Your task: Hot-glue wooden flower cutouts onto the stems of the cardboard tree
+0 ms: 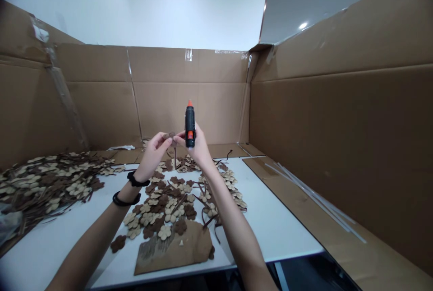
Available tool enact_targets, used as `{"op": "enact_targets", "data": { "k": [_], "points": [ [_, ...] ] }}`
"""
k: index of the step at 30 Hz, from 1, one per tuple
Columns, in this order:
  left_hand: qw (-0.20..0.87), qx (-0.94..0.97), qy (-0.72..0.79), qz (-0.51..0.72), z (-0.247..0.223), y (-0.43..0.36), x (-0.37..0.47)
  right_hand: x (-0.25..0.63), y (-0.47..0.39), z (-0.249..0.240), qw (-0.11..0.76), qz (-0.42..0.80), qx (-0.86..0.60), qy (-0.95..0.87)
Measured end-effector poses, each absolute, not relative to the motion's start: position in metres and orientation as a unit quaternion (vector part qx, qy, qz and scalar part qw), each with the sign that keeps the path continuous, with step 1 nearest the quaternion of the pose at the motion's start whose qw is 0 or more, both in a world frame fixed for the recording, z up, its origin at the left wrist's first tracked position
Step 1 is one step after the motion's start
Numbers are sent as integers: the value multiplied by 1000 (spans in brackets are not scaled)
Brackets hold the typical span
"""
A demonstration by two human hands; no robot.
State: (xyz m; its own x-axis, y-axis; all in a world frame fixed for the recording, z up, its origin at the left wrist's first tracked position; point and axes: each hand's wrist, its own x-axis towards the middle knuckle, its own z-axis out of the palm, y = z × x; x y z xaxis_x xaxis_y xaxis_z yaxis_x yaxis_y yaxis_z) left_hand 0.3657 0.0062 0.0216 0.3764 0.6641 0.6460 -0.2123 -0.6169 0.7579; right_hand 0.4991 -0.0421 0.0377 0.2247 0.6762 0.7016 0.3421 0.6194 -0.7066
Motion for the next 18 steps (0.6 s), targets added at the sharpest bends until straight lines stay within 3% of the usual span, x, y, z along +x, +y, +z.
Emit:
{"op": "enact_targets", "data": {
  "k": [9, 18],
  "points": [
    [416, 710, 150, 547, 18, 7, 365, 493, -43, 39, 672, 136, -398, -609],
    [294, 772, 173, 536, 25, 17, 356, 501, -52, 44, 671, 84, -424, -602]
  ]
}}
